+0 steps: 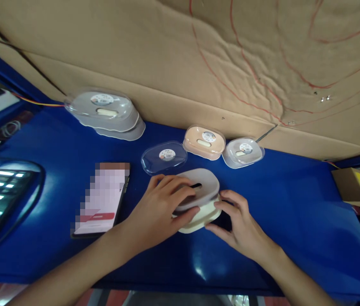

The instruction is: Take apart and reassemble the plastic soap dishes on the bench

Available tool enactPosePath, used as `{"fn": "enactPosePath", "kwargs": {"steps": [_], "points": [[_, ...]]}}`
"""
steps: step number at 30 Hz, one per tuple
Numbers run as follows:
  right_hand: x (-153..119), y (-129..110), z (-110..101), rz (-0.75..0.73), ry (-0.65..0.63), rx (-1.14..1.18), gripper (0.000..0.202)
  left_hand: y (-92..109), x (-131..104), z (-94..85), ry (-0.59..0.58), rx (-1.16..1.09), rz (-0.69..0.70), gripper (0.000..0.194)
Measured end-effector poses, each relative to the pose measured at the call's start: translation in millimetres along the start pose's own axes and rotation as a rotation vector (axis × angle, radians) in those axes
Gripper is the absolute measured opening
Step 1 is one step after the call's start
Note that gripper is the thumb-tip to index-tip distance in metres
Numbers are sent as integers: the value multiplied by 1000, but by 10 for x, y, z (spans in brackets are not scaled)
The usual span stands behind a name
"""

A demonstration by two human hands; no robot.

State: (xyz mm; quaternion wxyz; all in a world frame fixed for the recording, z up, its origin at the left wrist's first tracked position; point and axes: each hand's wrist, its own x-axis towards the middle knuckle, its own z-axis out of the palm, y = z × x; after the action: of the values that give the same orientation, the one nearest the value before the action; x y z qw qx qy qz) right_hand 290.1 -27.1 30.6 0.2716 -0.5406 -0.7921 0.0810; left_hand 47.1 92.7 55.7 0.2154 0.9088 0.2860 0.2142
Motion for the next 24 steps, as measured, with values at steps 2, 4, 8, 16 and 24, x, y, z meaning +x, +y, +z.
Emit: {"fn": "enactPosePath", "kwargs": {"steps": [2, 4, 8, 16, 24], "points": [[-9, 23, -6, 32, 66, -16, 59, 39, -11, 27, -67, -5, 62, 24], [8, 52, -45, 15, 15, -61, 62, 63, -31, 73, -129, 29, 124, 35], [66, 104, -155, -56, -271, -74, 68, 63, -77, 149, -200, 94, 186, 67], [71, 133, -165, -106, -319, -153, 70, 22, -47, 133, -186, 104, 210, 66], [140, 69, -93, -187, -245, -198, 40, -95, -50, 145, -202, 94, 162, 67]]}}
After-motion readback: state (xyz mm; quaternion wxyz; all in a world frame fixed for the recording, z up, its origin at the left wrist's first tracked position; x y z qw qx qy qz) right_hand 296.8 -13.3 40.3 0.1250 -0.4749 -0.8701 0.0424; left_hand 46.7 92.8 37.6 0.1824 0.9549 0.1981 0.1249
